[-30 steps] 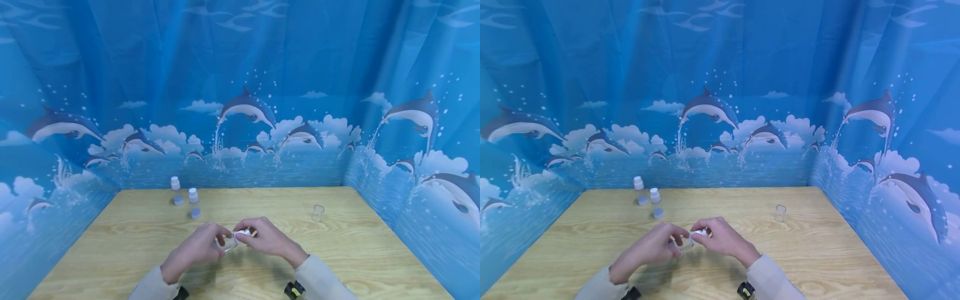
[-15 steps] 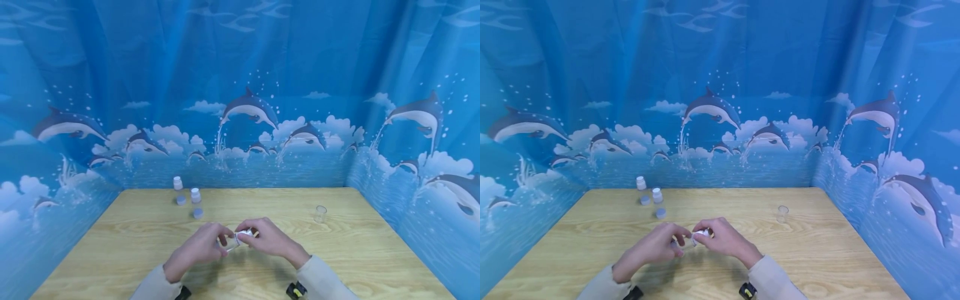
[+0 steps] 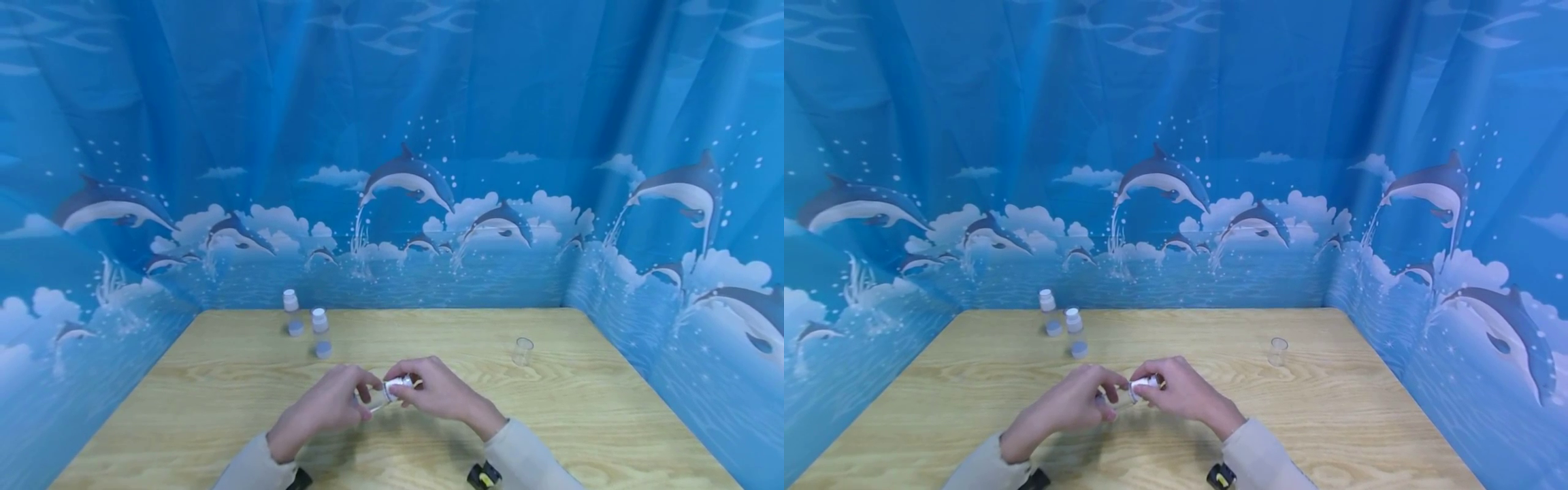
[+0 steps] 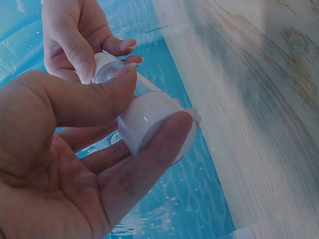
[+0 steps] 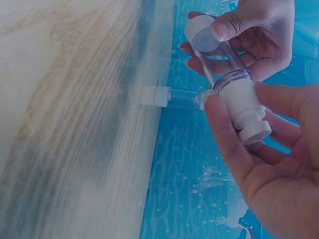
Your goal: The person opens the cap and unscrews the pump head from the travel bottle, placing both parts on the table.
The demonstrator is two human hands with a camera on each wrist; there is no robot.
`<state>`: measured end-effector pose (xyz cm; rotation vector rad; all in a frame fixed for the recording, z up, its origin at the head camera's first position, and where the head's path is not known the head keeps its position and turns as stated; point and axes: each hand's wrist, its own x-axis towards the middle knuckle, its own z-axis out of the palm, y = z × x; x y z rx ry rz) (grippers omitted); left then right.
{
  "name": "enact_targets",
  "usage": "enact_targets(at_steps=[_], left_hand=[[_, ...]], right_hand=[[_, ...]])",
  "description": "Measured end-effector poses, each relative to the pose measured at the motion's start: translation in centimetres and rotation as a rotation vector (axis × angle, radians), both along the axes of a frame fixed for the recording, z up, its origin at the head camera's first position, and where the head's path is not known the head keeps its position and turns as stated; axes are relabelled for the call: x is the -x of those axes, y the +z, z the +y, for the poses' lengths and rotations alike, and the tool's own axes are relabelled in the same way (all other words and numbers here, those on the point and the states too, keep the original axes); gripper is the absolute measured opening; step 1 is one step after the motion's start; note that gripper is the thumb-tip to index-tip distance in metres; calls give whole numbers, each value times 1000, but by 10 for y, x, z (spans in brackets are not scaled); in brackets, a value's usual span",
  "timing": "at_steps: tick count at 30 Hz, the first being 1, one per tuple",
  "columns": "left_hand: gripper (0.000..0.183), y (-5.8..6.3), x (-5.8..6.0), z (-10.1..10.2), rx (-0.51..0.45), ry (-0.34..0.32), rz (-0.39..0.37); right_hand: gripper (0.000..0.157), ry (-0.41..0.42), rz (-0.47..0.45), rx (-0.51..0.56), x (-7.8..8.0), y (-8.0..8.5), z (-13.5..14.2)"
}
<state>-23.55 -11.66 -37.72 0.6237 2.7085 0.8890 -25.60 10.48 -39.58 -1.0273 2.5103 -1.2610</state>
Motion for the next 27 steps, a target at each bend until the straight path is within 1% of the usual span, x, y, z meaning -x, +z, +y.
enact_targets(at_steps=[4, 8, 11, 17, 27], left_hand=[[47, 0, 0, 1, 4, 7, -7], [47, 0, 0, 1, 5, 8, -3], [46, 0, 0, 1, -2, 5, -3], [46, -1, 1, 1, -6, 9, -12], [47, -1, 1, 0, -17, 1, 7]], right_hand=[[19, 2, 18, 2, 0, -1, 0], [18, 8, 63, 8, 1, -1, 0], [19, 14, 79, 14, 1, -2, 0], [21, 17, 56, 33, 1, -2, 0], [23, 6, 47, 36, 0, -2, -1]])
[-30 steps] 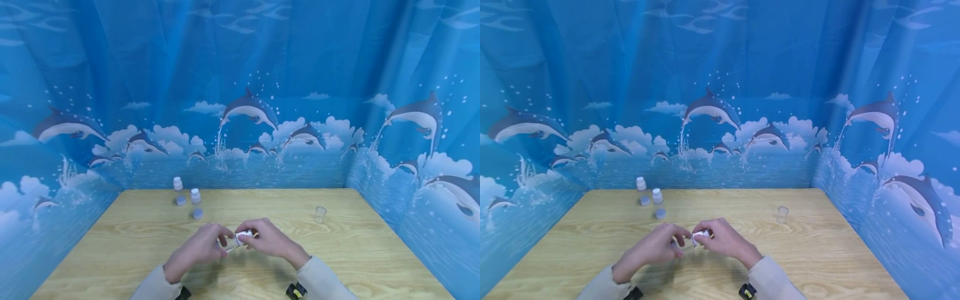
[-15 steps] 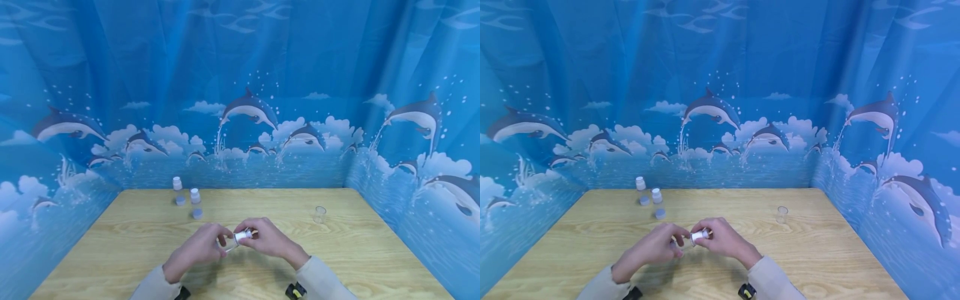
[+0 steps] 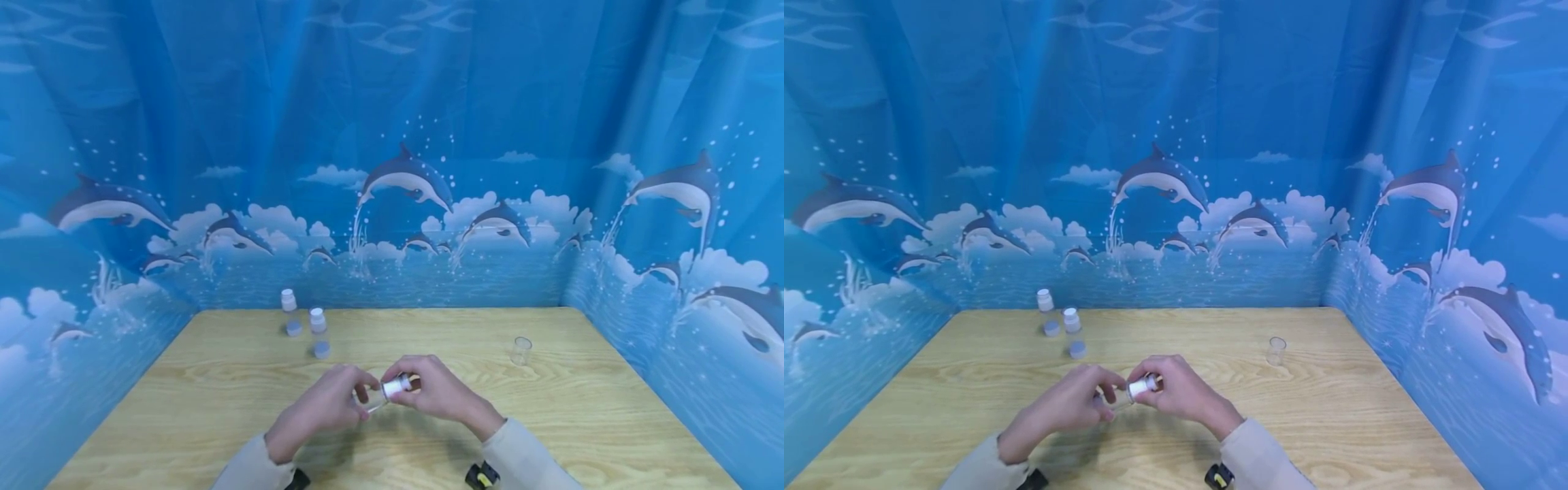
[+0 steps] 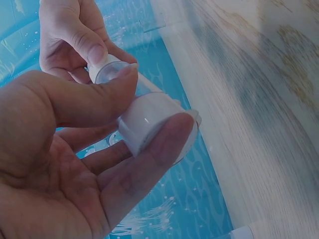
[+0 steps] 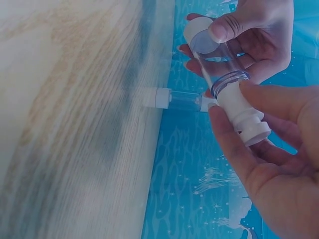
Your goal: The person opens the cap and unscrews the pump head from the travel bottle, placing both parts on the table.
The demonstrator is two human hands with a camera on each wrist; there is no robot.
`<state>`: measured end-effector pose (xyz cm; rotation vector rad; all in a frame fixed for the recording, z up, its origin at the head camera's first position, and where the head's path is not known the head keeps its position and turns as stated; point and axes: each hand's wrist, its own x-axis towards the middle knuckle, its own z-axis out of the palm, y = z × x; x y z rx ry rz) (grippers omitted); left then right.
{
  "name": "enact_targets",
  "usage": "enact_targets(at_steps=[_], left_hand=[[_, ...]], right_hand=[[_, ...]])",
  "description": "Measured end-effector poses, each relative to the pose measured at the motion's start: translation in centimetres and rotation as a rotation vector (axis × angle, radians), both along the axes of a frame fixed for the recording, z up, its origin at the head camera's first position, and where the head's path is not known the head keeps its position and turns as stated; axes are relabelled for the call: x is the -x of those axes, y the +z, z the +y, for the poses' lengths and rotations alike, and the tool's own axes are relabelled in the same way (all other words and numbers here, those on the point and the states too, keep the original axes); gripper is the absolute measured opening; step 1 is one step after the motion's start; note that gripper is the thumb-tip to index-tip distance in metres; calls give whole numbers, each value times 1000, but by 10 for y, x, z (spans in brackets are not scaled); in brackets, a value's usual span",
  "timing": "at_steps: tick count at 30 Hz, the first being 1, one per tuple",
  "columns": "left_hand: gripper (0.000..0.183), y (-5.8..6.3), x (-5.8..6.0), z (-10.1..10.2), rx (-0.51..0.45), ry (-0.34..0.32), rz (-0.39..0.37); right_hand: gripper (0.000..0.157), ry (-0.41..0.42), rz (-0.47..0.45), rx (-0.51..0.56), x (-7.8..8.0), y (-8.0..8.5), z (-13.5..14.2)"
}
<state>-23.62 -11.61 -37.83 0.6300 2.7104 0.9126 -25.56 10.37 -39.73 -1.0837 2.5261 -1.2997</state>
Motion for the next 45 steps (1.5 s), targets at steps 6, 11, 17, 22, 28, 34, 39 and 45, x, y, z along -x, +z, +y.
enact_targets(at_steps=[6, 11, 17, 22, 28, 34, 39, 45], left_hand=[[46, -1, 0, -1, 6, -5, 27], [45, -1, -1, -2, 12, -8, 43], [45, -1, 0, -1, 10, -3, 39], [45, -2, -1, -2, 11, -11, 57], [45, -2, 0, -1, 9, -10, 46], [44, -1, 1, 0, 11, -1, 17], [45, -1, 0, 0, 6, 0, 26], [46, -2, 0, -2, -3, 12, 28]], right_hand=[[22, -1, -5, -2, 1, 0, 0], [22, -3, -15, -5, 0, 1, 0], [27, -11, -15, -15, -1, 2, 1], [26, -19, 8, -26, 2, 2, 2], [27, -23, -12, -12, 4, 1, 2], [22, -29, -24, -9, 1, 0, 1], [22, -55, -26, -27, 0, 1, 0], [19, -69, -21, -3, -1, 2, 1]])
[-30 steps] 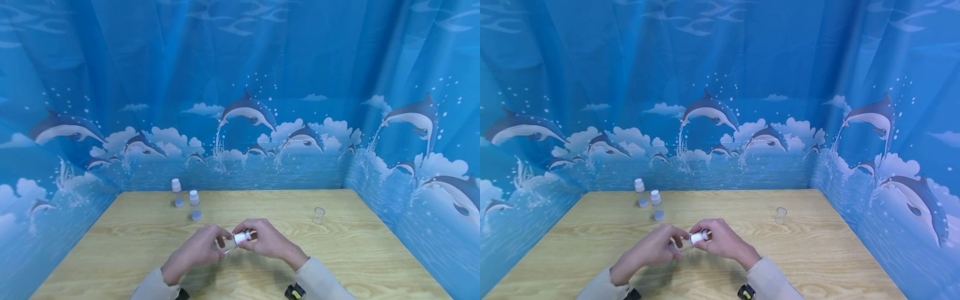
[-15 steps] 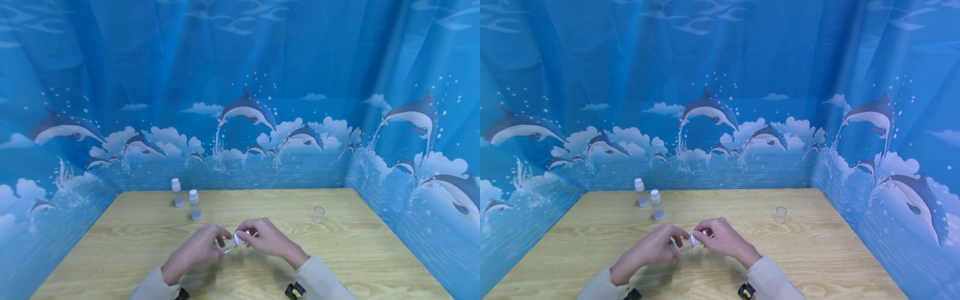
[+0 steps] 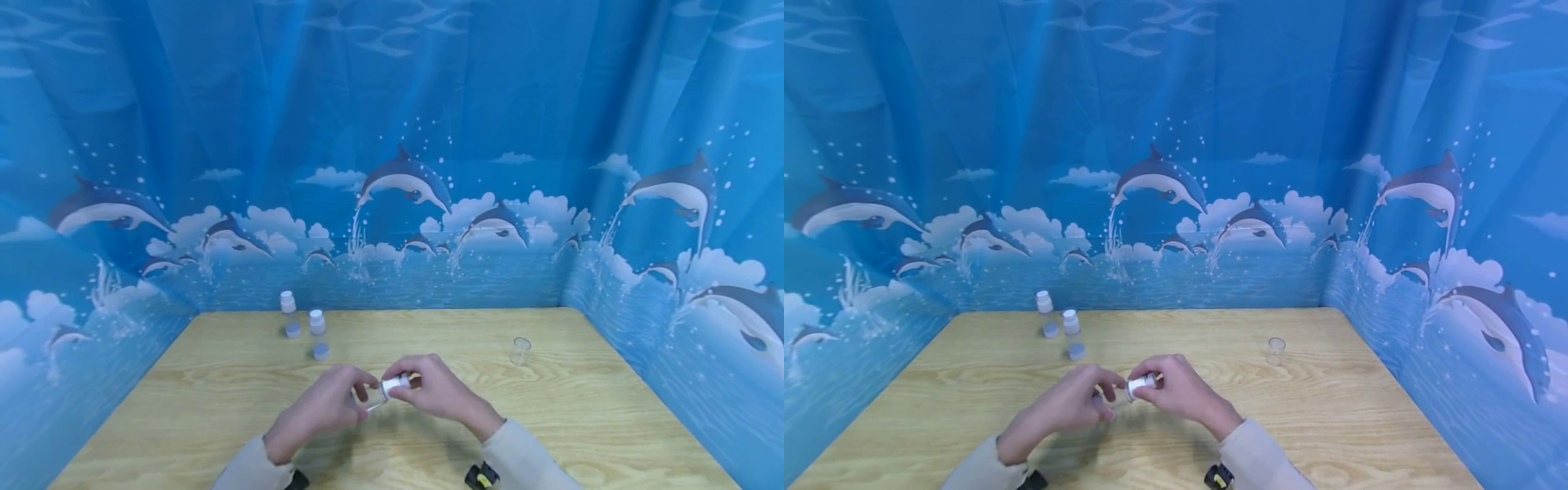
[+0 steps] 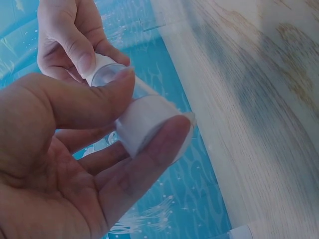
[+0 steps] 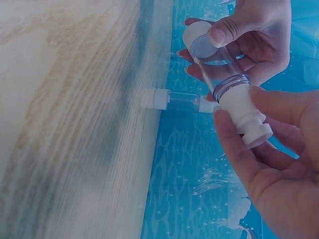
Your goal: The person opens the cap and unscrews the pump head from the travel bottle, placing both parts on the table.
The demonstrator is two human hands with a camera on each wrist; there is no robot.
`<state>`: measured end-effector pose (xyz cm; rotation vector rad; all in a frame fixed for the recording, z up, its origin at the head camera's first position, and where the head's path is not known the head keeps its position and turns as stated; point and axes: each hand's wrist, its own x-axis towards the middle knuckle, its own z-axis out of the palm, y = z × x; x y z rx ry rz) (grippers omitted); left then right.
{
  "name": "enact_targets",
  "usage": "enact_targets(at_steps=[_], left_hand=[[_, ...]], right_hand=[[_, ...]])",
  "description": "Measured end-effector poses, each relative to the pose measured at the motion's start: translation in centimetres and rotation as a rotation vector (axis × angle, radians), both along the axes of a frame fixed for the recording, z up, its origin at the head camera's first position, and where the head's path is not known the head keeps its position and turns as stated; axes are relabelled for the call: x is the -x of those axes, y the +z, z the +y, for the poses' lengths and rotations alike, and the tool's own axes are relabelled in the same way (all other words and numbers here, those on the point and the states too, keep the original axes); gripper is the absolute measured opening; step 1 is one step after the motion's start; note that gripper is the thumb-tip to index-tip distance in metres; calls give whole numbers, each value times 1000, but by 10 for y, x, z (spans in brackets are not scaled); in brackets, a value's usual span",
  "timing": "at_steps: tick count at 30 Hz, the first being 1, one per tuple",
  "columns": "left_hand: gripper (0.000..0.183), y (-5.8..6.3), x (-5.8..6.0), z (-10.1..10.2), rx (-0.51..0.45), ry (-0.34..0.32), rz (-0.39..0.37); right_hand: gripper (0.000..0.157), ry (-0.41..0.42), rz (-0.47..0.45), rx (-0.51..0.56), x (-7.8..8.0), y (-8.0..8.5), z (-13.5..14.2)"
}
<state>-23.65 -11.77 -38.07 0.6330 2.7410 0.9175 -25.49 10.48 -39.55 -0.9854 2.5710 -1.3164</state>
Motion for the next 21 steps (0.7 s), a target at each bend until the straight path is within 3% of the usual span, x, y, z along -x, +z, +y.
enact_targets(at_steps=[9, 21], left_hand=[[46, 1, 1, 1, -17, 27, -37], [47, 0, 1, 0, -40, -6, -13]], right_hand=[[22, 16, 12, 39, 0, 1, 1], [24, 36, -9, 39, 0, 4, 3]])
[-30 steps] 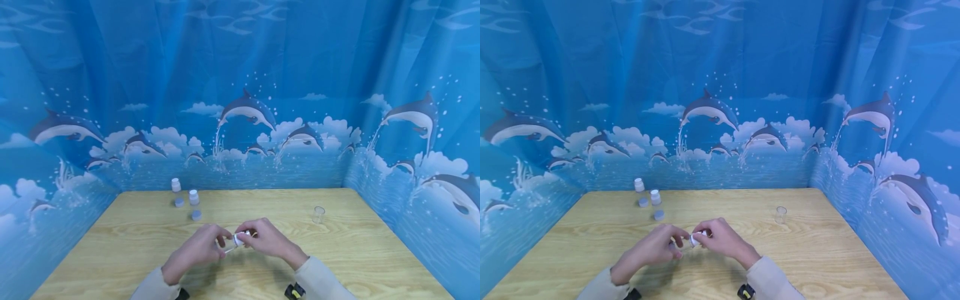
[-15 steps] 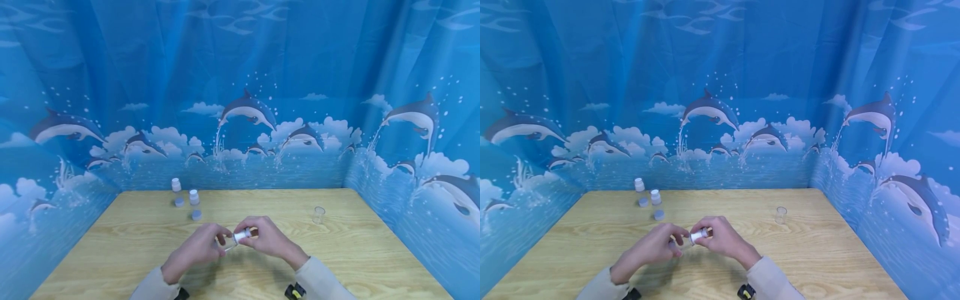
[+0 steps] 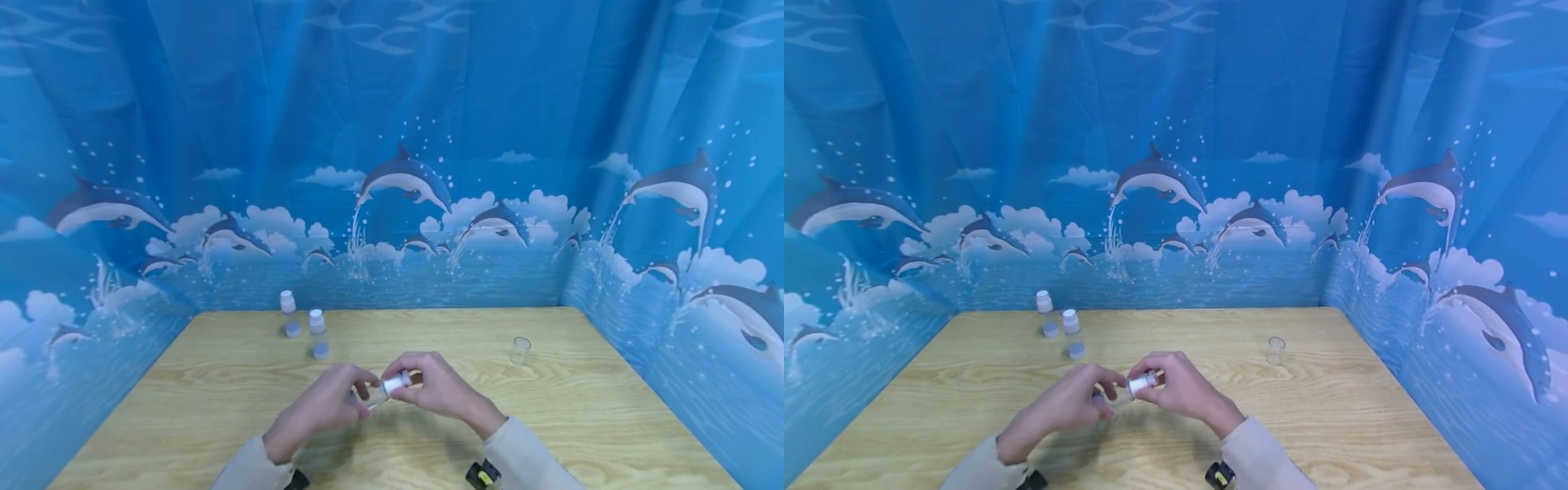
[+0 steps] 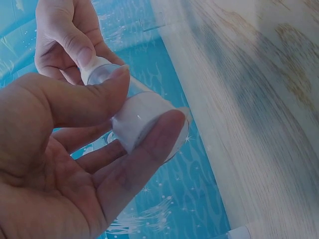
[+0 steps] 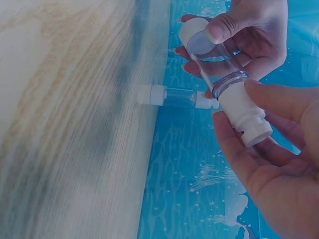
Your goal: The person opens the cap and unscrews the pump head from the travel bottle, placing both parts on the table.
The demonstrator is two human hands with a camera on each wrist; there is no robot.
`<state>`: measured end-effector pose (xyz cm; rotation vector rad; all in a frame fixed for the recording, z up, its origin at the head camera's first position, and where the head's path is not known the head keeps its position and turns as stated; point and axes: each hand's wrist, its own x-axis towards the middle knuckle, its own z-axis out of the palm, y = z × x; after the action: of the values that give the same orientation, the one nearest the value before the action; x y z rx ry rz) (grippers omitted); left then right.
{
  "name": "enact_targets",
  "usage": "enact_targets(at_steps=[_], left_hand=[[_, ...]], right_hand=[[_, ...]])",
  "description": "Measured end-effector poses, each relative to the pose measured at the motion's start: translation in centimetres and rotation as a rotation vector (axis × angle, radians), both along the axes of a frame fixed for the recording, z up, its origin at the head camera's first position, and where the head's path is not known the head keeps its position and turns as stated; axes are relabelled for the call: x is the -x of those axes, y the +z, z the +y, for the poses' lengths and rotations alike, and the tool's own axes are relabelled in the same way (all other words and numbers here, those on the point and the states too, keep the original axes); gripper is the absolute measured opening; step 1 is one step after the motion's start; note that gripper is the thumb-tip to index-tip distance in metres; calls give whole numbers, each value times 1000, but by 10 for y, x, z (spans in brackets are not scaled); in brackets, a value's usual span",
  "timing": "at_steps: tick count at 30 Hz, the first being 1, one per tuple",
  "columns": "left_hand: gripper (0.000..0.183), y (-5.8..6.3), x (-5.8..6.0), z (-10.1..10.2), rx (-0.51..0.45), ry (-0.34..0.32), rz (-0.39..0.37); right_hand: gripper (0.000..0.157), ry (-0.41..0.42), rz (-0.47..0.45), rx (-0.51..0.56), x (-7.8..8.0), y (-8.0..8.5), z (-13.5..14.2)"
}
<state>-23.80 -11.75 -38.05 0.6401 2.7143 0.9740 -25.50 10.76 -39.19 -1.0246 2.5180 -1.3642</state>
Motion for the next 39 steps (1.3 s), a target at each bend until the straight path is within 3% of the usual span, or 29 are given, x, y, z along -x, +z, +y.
enact_targets(at_steps=[11, 24, 33, 39], left_hand=[[46, -1, 0, 0, 6, -22, 36], [48, -1, -1, 0, -6, -21, 25], [47, -1, -1, -1, -9, -30, 56], [47, -2, 0, 0, -6, -23, 28]], right_hand=[[25, 0, 22, -27, 2, 0, 2], [27, 2, 42, -65, 2, 0, 2], [32, -22, -27, -23, 5, 0, 1], [31, 5, -74, -21, 5, -3, 0]])
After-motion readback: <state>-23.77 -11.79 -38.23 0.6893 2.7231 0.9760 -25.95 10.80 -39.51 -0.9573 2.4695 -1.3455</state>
